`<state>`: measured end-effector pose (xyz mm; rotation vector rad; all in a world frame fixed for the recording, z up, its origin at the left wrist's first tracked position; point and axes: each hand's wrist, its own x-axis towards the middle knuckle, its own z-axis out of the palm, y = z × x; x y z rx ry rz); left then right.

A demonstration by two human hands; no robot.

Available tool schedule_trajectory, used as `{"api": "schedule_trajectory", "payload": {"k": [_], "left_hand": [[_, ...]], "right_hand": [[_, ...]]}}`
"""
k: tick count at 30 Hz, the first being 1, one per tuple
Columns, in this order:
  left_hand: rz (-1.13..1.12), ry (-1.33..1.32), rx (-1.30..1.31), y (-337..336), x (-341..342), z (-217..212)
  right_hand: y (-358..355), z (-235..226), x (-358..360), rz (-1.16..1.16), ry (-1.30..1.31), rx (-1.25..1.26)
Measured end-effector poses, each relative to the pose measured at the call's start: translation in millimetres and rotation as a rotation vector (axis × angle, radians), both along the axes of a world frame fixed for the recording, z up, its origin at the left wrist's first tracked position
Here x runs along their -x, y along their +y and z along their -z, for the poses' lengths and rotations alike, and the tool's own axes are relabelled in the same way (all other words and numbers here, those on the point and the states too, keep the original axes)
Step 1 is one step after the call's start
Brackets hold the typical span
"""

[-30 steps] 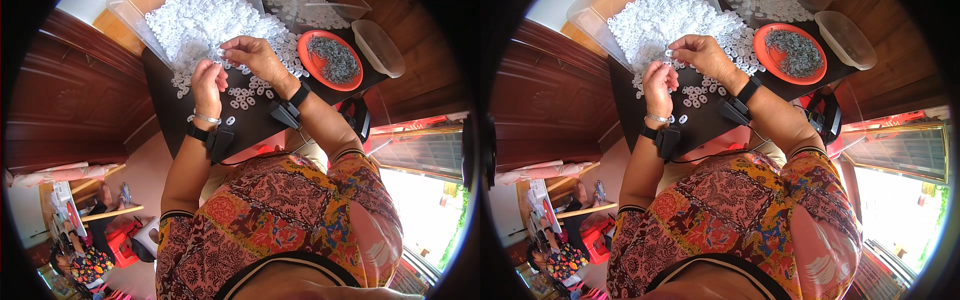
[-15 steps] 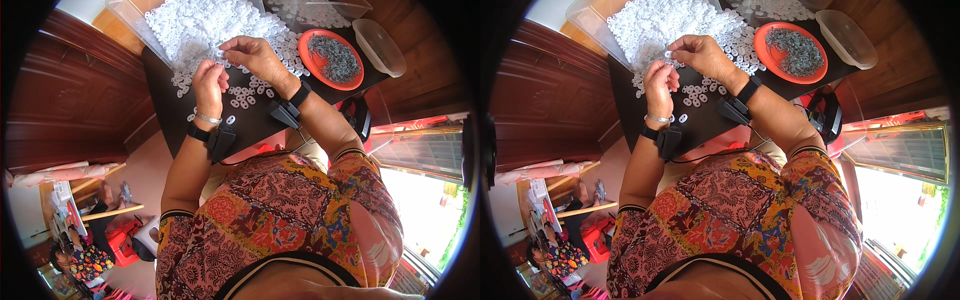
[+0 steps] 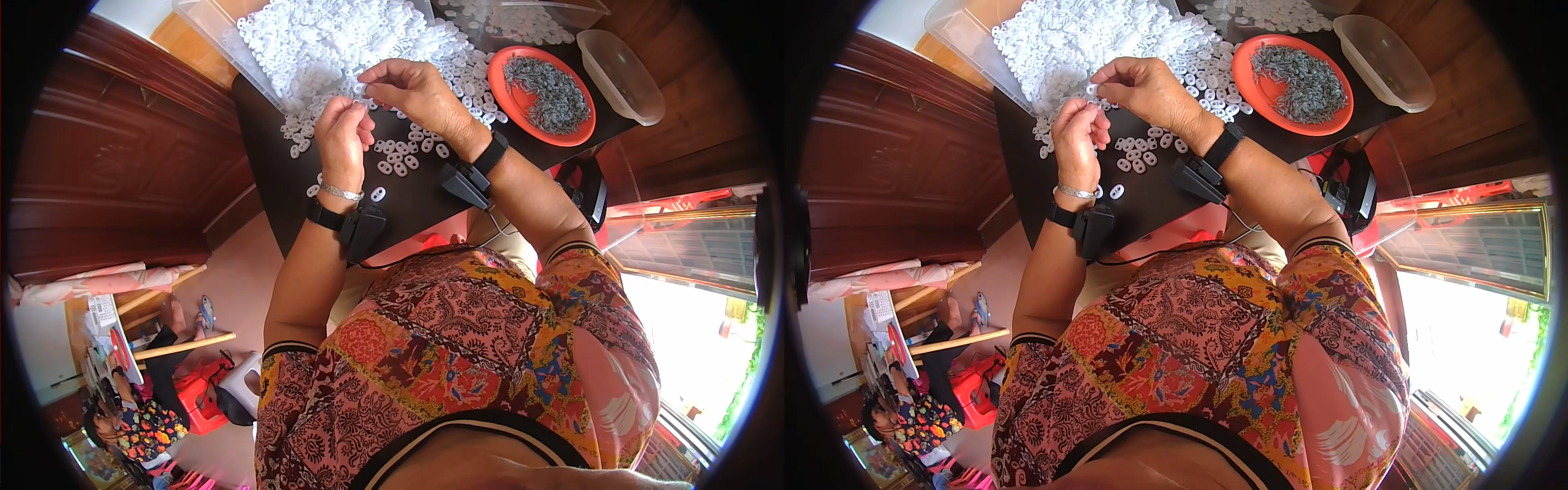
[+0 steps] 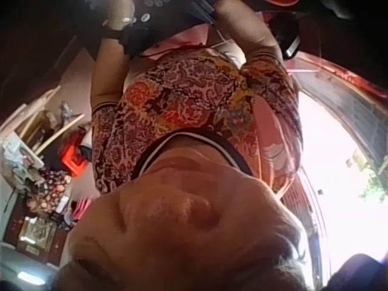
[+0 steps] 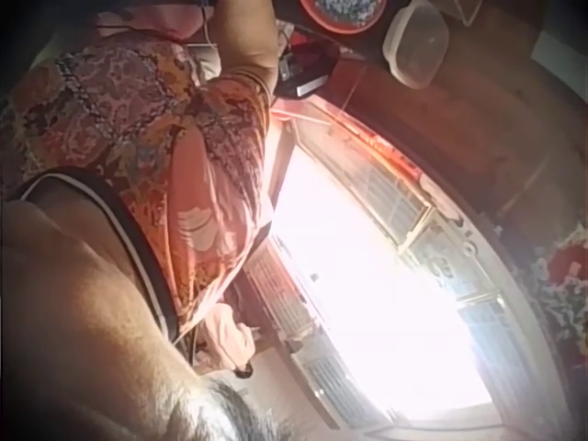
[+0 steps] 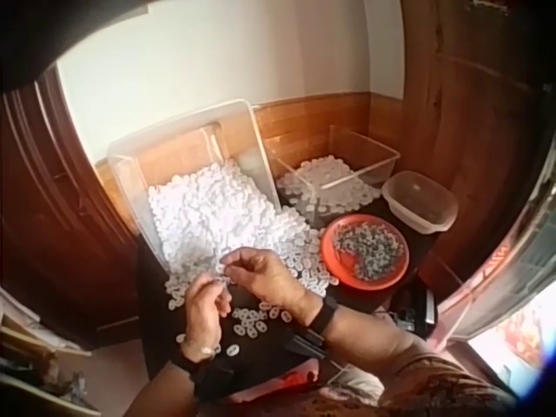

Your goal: The recorder is assembling small hardware components by inserting metal pins into white plastic rings.

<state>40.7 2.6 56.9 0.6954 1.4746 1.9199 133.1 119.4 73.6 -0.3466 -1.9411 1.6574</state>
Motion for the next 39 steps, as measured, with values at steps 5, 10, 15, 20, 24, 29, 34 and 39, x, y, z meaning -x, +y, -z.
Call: {"api": "schedule_trajectory", "payload": {"k": [5,10,15,20,24,29,34,39], "left_hand": [[-0.007,-0.011,-0.008,-1.0,-0.6,0.2],[-0.002,-0.027,-0.032,0.3,-0.4,1.7],[0.001,-0.062,-0.071,-0.2,1.0,2.7],[0.024,-0.046,-0.036,-1.2,4.0,1.7],[0.051,-0.062,-0.052,-3.2,5.5,1.6],[0.051,-0.079,-0.070,-1.8,7.9,-1.5],[0.071,-0.001,-0.054,-2.2,11.0,1.1],[0.093,0.021,-0.083,-2.4,13.1,2.5]], "right_hand": [[-1.1,2.5,2.0,-0.037,0.026,0.033],[0.4,7.2,4.0,-0.074,0.021,0.015],[-2.9,6.0,3.6,-0.088,0.010,-0.034],[-7.6,-3.3,-0.3,-0.053,-0.047,-0.222],[-7.6,-1.0,0.5,-0.033,-0.020,-0.218],[-6.8,-1.6,-0.8,-0.035,0.014,-0.284],[-9.1,-4.1,-1.4,-0.003,-0.015,-0.354],[-9.3,-6.6,-2.8,0.038,-0.029,-0.404]]}}
